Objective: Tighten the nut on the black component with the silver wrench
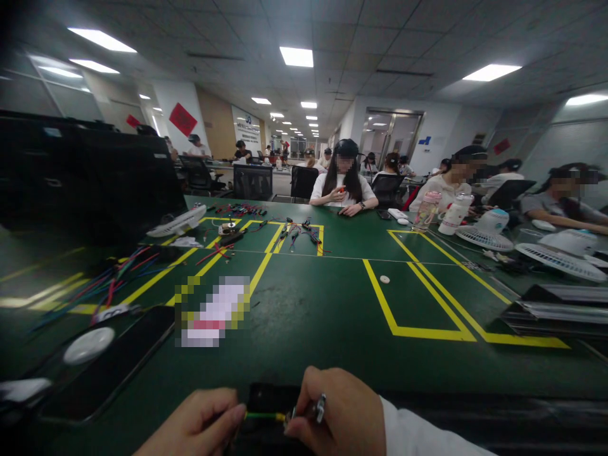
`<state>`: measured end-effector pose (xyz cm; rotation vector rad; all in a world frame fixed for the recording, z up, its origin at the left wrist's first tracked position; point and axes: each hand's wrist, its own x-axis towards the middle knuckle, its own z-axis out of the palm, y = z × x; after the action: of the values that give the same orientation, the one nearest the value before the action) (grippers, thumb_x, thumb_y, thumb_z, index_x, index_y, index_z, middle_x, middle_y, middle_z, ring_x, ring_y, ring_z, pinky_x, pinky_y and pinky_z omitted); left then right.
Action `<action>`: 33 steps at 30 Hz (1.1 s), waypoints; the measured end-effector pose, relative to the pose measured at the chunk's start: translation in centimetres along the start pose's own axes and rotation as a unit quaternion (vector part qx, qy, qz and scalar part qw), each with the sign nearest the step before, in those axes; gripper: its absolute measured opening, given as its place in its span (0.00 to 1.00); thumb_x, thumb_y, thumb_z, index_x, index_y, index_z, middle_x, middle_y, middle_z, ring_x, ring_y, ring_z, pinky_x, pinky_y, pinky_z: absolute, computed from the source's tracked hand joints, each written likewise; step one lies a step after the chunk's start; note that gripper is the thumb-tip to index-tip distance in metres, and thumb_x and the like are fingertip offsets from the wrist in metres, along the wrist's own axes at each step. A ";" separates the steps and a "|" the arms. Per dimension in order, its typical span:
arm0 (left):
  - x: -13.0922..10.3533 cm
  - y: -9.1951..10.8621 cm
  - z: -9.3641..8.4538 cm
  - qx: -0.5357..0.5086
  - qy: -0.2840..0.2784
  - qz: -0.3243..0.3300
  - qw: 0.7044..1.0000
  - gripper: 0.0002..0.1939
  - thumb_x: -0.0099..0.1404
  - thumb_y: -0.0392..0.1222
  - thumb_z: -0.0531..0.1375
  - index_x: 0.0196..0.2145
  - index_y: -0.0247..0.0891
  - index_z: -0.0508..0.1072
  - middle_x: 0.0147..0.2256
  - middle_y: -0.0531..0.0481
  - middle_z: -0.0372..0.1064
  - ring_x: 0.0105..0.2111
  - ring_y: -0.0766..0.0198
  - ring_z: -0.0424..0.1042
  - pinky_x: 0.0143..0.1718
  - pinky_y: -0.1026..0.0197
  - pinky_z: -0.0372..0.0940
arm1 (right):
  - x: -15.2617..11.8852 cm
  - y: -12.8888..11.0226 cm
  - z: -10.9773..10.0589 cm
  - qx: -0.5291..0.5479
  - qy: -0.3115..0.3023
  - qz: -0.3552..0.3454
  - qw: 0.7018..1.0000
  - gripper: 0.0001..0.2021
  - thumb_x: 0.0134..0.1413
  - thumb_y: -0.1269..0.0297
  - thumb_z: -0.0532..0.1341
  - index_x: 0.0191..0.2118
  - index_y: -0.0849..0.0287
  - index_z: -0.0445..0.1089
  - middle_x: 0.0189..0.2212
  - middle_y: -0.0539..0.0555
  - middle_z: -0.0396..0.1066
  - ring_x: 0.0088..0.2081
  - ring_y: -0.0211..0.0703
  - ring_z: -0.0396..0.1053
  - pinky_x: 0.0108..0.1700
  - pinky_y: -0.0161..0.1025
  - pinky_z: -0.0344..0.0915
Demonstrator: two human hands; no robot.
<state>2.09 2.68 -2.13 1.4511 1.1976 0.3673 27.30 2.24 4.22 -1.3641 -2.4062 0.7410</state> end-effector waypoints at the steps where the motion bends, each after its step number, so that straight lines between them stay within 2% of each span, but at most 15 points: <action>1: 0.0 0.0 0.0 -0.001 -0.002 0.000 1.000 0.25 0.65 0.65 0.51 0.28 0.39 0.63 0.18 0.59 0.57 0.15 0.69 0.62 0.11 0.72 0.52 | 0.0 -0.1 0.0 -0.004 0.000 -0.003 1.000 0.05 0.48 0.67 0.65 0.31 0.58 0.68 0.27 0.54 0.74 0.27 0.44 0.70 0.28 0.35 0.61; 5: 0.0 0.0 -0.1 -0.002 0.002 0.008 1.000 0.24 0.66 0.63 0.51 0.27 0.39 0.63 0.17 0.59 0.57 0.16 0.67 0.66 0.10 0.72 0.52 | -0.2 -0.9 -0.4 -0.024 0.004 -0.009 1.000 0.02 0.53 0.69 0.63 0.34 0.60 0.69 0.29 0.54 0.74 0.29 0.43 0.69 0.31 0.35 0.61; 8: 0.0 -0.1 0.0 -0.002 0.002 0.015 1.000 0.23 0.67 0.62 0.50 0.28 0.39 0.63 0.18 0.59 0.57 0.16 0.67 0.66 0.09 0.72 0.52 | -0.3 -1.6 -0.7 -0.039 -0.003 -0.011 0.999 0.03 0.52 0.71 0.64 0.34 0.60 0.70 0.30 0.54 0.74 0.30 0.42 0.69 0.32 0.35 0.61; 15: 0.3 -1.2 0.0 0.004 -0.014 0.040 0.999 0.22 0.68 0.59 0.50 0.30 0.36 0.65 0.23 0.54 0.63 0.19 0.67 0.69 0.11 0.73 0.54 | 0.2 -1.8 -1.1 -0.037 -0.037 -0.038 0.998 0.02 0.56 0.70 0.61 0.36 0.59 0.70 0.32 0.54 0.74 0.33 0.45 0.70 0.35 0.39 0.63; 22: 0.3 -1.7 0.0 0.013 0.002 0.048 0.999 0.22 0.69 0.58 0.48 0.31 0.36 0.66 0.18 0.57 0.63 0.13 0.71 0.62 0.11 0.74 0.50 | 1.1 -1.3 -1.7 -0.020 -0.082 -0.098 0.992 0.04 0.51 0.70 0.63 0.34 0.57 0.71 0.31 0.54 0.74 0.33 0.47 0.70 0.35 0.41 0.62; 25: 0.1 -1.6 0.1 0.019 0.012 0.039 0.999 0.22 0.69 0.59 0.49 0.30 0.36 0.66 0.16 0.57 0.62 0.13 0.71 0.62 0.11 0.74 0.50 | 1.0 -1.0 -2.2 0.022 -0.065 -0.075 0.995 0.01 0.56 0.67 0.61 0.35 0.57 0.68 0.29 0.53 0.73 0.31 0.44 0.70 0.33 0.38 0.63; 28: -0.1 -1.4 0.3 0.026 0.015 0.029 0.999 0.23 0.68 0.59 0.50 0.29 0.37 0.66 0.17 0.57 0.60 0.16 0.69 0.65 0.11 0.74 0.52 | 0.4 -0.6 -2.4 0.064 -0.029 -0.019 0.997 0.06 0.64 0.62 0.54 0.36 0.57 0.63 0.28 0.52 0.73 0.29 0.41 0.70 0.31 0.36 0.65; 33: 0.0 -1.1 0.3 0.034 0.023 0.016 0.999 0.23 0.68 0.59 0.49 0.28 0.37 0.66 0.15 0.59 0.57 0.14 0.68 0.62 0.11 0.72 0.52 | -0.4 -0.4 -1.1 0.024 -0.005 0.008 1.000 0.04 0.58 0.64 0.60 0.35 0.58 0.67 0.30 0.54 0.72 0.30 0.45 0.68 0.32 0.40 0.62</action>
<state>1.88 2.32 -3.17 1.5284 1.2350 0.3862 27.74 2.04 5.40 -1.3649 -2.3722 0.8058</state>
